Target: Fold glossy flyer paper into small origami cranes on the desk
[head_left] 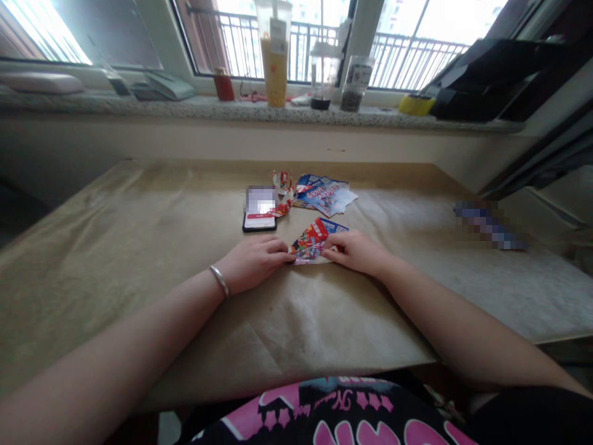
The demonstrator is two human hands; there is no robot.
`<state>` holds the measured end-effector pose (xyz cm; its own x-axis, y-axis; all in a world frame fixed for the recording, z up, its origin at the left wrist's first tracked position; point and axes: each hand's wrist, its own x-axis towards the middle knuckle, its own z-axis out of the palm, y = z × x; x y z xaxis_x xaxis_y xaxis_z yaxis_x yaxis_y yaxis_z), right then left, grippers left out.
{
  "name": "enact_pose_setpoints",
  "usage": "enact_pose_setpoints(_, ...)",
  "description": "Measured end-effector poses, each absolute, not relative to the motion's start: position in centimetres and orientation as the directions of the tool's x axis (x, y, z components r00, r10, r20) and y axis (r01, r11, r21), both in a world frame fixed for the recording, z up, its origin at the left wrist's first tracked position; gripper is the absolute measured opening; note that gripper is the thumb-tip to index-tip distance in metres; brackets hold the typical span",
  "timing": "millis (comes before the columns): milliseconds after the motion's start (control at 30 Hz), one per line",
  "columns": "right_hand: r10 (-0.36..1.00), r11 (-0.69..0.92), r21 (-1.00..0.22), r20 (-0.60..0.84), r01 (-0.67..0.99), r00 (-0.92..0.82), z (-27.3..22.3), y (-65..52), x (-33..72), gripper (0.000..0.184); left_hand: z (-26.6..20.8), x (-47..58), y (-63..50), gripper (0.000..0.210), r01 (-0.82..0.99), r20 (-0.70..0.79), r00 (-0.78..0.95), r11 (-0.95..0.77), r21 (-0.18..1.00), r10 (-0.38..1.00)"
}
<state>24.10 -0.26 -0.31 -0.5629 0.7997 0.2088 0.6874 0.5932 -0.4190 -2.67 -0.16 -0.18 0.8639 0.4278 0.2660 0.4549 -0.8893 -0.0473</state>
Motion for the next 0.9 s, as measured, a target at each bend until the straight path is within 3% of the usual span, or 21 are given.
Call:
enact_pose_setpoints(100,0.889,0.447,-0.466,0.142,0.763,-0.434,-0.6,0.1,24.0,0.024,0.0,-2.7,-0.3,0.031,0.447,0.262,0.864,-0.894,-0.01,0.429)
enact_pose_setpoints(200,0.914,0.398,-0.437,0.11,0.806,-0.391,-0.7,0.4,24.0,0.023,-0.1,-2.7,-0.4,0.031,0.453,0.264,0.86,-0.892,-0.001,0.437)
enact_pose_setpoints(367,0.922,0.386,-0.316,0.116,0.867,-0.368,-0.7,0.3,24.2,0.025,-0.4,-2.8,-0.3,0.034,0.461,0.26,0.861,-0.887,-0.039,0.436)
enact_pose_setpoints(467,0.886,0.462,-0.257,0.176,0.849,-0.428,-0.7,0.5,24.3,0.023,-0.5,-2.8,-0.3,0.039,0.461,0.254,0.866,-0.885,-0.069,0.431)
enact_pose_setpoints(567,0.875,0.482,-0.259,0.191,0.837,-0.445,-0.8,0.7,24.2,0.02,-0.3,-2.8,-0.4,0.04,0.451,0.257,0.871,-0.889,-0.079,0.419)
enact_pose_setpoints(900,0.953,0.302,-0.244,0.097,0.922,-0.287,-0.7,1.0,23.8,0.028,-0.3,-2.7,-0.4,0.039,0.439,0.308,0.864,-0.895,-0.076,0.398)
